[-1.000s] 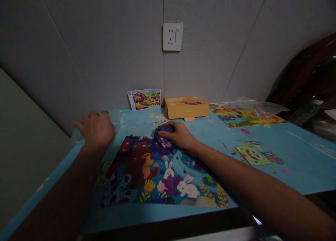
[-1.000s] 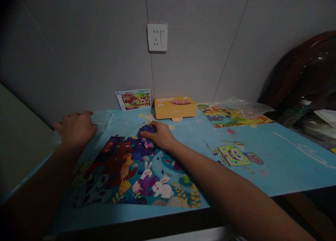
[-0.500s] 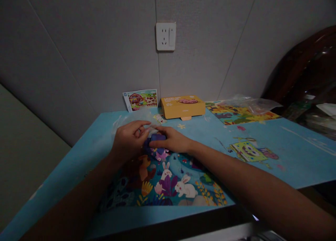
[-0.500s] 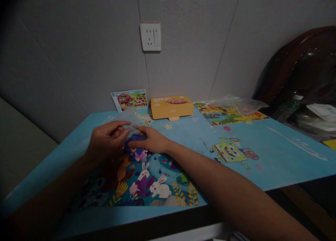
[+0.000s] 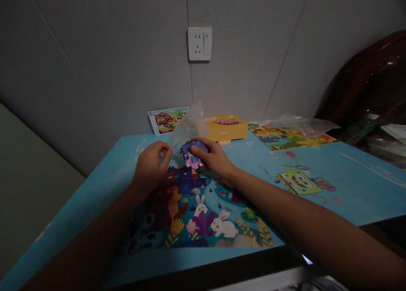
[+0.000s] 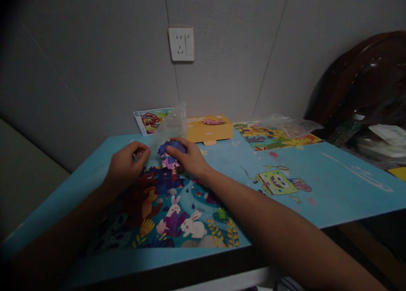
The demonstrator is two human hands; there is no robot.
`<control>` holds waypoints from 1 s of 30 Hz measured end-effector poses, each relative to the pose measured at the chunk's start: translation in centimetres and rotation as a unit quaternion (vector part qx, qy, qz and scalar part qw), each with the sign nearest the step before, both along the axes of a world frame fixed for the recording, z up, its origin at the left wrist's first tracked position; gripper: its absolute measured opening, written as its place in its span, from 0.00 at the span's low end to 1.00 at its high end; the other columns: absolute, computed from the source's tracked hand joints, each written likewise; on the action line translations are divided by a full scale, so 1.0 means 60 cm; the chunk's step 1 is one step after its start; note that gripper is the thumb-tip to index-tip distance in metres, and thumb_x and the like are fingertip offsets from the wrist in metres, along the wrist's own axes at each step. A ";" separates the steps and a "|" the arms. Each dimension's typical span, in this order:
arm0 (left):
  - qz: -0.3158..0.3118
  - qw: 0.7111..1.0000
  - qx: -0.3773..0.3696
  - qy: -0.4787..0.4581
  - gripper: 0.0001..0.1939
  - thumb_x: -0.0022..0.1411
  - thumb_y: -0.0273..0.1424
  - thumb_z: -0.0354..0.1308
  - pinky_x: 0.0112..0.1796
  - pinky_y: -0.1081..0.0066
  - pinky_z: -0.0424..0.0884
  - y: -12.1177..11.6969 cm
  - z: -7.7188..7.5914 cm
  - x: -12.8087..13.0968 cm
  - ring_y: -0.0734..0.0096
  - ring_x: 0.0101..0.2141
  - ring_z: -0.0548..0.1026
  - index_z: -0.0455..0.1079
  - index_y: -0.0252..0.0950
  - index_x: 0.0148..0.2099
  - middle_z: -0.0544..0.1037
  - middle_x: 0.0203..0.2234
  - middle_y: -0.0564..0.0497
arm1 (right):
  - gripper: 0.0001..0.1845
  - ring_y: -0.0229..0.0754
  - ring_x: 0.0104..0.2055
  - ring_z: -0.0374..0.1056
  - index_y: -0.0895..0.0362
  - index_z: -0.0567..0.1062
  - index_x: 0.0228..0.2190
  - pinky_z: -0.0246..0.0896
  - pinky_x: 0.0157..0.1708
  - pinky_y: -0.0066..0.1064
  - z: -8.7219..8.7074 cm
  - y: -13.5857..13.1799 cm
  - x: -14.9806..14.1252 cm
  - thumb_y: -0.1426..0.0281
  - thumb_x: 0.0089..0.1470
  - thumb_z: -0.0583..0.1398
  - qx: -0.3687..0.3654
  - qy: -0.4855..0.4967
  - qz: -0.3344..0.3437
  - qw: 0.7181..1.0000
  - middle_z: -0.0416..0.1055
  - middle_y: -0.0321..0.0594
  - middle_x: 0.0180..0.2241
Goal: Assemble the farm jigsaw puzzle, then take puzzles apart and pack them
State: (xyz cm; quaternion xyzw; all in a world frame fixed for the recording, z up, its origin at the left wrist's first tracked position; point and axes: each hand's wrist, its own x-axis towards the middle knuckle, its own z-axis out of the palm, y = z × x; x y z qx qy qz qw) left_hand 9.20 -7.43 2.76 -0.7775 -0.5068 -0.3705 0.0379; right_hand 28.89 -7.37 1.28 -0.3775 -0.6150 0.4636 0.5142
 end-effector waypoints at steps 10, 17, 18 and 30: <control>-0.184 0.983 -0.011 0.010 0.06 0.63 0.30 0.52 0.30 0.74 0.64 -0.027 -0.006 0.028 0.73 0.26 0.70 0.68 0.36 0.34 0.73 0.25 0.53 | 0.19 0.33 0.15 0.59 0.56 0.67 0.42 0.57 0.14 0.24 -0.003 0.009 0.000 0.57 0.53 0.58 -0.039 0.064 -0.013 0.997 0.65 0.28 0.19; -0.360 0.931 -0.049 0.021 0.08 0.65 0.28 0.50 0.34 0.72 0.66 -0.059 -0.004 0.049 0.73 0.30 0.71 0.69 0.35 0.34 0.74 0.27 0.51 | 0.28 0.45 0.45 0.66 0.54 0.67 0.49 0.64 0.45 0.38 -0.014 0.005 -0.006 0.61 0.45 0.63 0.040 -0.030 -0.035 0.998 0.71 0.41 0.42; -0.387 0.920 -0.058 0.026 0.08 0.65 0.27 0.50 0.35 0.72 0.67 -0.062 -0.005 0.052 0.73 0.31 0.71 0.69 0.35 0.34 0.75 0.28 0.51 | 0.29 0.45 0.44 0.67 0.54 0.68 0.48 0.64 0.44 0.38 -0.015 0.003 -0.007 0.61 0.44 0.64 0.025 -0.044 -0.038 0.998 0.71 0.40 0.41; -0.408 0.901 -0.122 -0.087 0.10 0.59 0.33 0.59 0.32 0.71 0.68 -0.076 -0.010 0.055 0.73 0.28 0.71 0.70 0.37 0.43 0.75 0.27 0.52 | 0.17 0.38 0.25 0.64 0.53 0.68 0.33 0.60 0.24 0.32 0.013 -0.016 -0.007 0.64 0.40 0.66 -0.028 0.007 -0.063 0.998 0.70 0.34 0.29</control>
